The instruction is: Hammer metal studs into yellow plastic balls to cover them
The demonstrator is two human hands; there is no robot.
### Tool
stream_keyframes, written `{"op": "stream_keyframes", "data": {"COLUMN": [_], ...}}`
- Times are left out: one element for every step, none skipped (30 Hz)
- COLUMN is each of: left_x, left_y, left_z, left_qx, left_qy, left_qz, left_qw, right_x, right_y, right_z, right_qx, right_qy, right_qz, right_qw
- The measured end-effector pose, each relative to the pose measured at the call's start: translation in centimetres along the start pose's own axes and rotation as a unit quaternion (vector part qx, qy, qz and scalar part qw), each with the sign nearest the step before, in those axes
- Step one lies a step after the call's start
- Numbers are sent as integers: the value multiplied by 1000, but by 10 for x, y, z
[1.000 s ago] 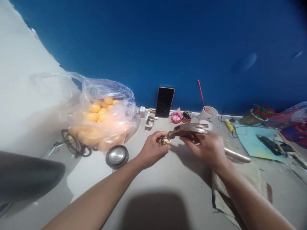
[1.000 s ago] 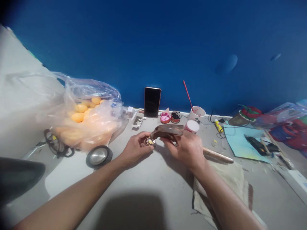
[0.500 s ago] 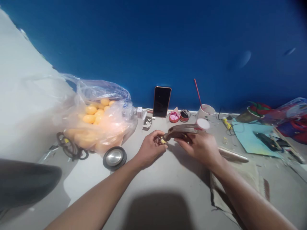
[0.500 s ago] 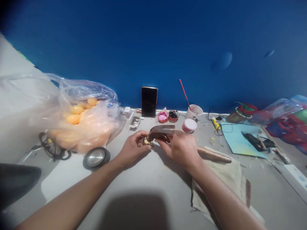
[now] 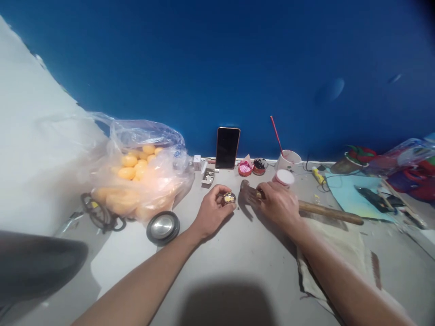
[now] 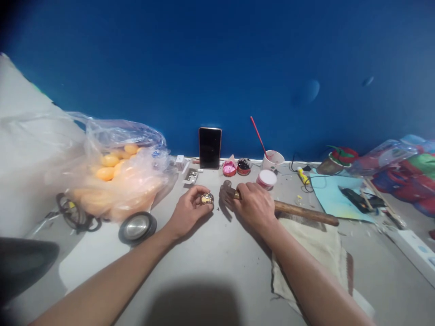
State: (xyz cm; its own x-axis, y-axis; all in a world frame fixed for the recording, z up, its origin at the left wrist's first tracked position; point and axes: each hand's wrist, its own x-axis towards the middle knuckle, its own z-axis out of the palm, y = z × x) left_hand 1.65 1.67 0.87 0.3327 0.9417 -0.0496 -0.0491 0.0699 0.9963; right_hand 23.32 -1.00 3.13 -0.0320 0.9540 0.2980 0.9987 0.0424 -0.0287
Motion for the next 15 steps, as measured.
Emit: {"op": "stream_keyframes", "data": {"left_x": [0,0,0,0,0,0,0,0,0,0,0,0,1,1,1], "left_y": [1,1,2,2,2,2,2,2,1,0,0,-1,-1,-1,-1], "left_z": [0,0,0,0,0,0,0,0,0,0,0,0,1,1,1], "left_qx": [5,8,12,15,18,20,22,23,26,29,32,36,39,41,41], "left_qy": [1,2,4,6,7,9,10,11,12,13,13,14,14,15,16], "left_qz": [4,9,13,17,20,22,24,26,29,31,34,36,39,44,48], "left_qw": [1000,1000,1000,1000,1000,1000,999,999,999,999,999,999,998,998,998], "right_x": [1,2,3,4,5,6,6,7,7,7,7,7,7,7,7], "right_y": [1,3,4,6,7,7,7,7,7,6,6,5,5,6,6], "right_z": [2,4,5,6,6,6,5,5,4,3,3,2,2,2,2], "right_qx": [-10,-17,-21,-24,-27,-29,-31,-32,-32,-29,-25,-19,-12,-4,2], "right_qy": [-7,-16,-28,-42,-55,-68,-82,-96,-110,-124,-135,-144,-152,-158,-165], "right_qz": [4,8,12,12,12,9,6,3,-1,-5,-8,-11,-14,-16,-16], "right_qw": [1000,1000,999,999,998,997,996,995,993,992,990,989,988,987,986]}}
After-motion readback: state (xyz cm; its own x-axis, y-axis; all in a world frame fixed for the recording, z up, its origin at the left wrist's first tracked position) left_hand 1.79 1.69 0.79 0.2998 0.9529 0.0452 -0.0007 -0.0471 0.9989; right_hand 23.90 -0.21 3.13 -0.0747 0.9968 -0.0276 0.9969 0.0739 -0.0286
